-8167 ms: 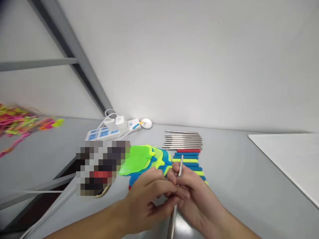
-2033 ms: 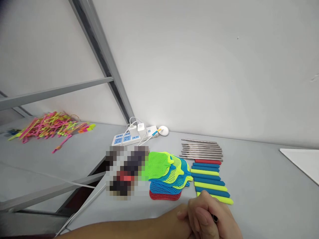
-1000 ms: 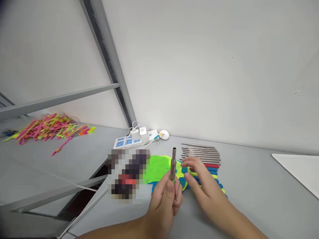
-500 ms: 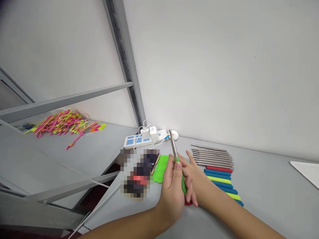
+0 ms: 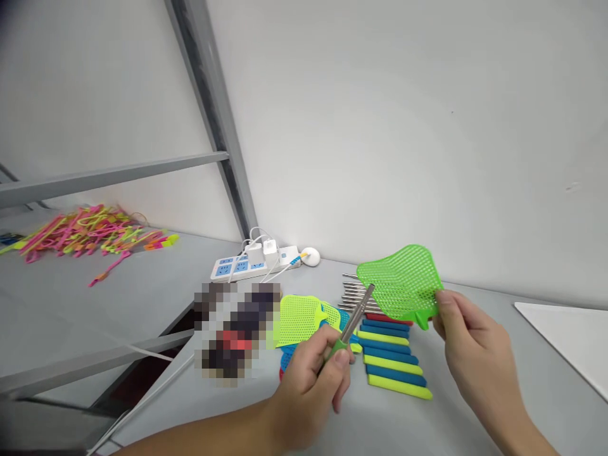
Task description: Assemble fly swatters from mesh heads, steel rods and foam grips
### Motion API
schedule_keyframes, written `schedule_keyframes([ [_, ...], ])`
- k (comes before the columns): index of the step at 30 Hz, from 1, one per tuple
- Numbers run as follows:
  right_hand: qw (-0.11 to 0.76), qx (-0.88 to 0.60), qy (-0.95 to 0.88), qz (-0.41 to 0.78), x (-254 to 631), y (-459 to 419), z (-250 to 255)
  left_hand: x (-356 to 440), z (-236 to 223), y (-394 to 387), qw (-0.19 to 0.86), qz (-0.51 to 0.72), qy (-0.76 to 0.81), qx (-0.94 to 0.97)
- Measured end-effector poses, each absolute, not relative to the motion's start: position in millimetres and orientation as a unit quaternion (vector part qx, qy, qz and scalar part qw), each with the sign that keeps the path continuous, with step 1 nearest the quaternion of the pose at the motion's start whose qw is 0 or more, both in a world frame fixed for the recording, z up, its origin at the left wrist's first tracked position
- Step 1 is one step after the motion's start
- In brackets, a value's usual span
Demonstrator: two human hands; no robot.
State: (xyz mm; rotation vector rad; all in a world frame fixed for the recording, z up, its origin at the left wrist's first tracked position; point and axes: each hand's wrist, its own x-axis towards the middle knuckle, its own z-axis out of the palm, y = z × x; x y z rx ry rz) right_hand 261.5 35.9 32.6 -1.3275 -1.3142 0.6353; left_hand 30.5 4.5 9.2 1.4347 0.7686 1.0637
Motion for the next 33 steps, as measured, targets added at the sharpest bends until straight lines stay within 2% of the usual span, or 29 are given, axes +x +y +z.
schedule_keyframes([
  [3, 0.595, -0.527, -0.420, 0.438, 266, 31, 33, 32, 9, 2, 0.562, 0.377, 0.361, 0.642],
  [6, 0.590, -0.469, -0.400, 0.521, 262, 28, 33, 33, 10, 3, 0.552, 0.342, 0.388, 0.655],
  [16, 0.606, -0.410, -0.415, 0.540, 250, 21, 33, 31, 23, 15, 0.501, 0.261, 0.425, 0.707],
  [22, 0.528, -0.436, -0.493, 0.536, 268, 29, 34, 28, 18, 16, 0.481, 0.245, 0.433, 0.722],
  [33, 0.448, -0.426, -0.568, 0.543, 276, 29, 40, 27, 24, 18, 0.445, 0.205, 0.417, 0.766],
])
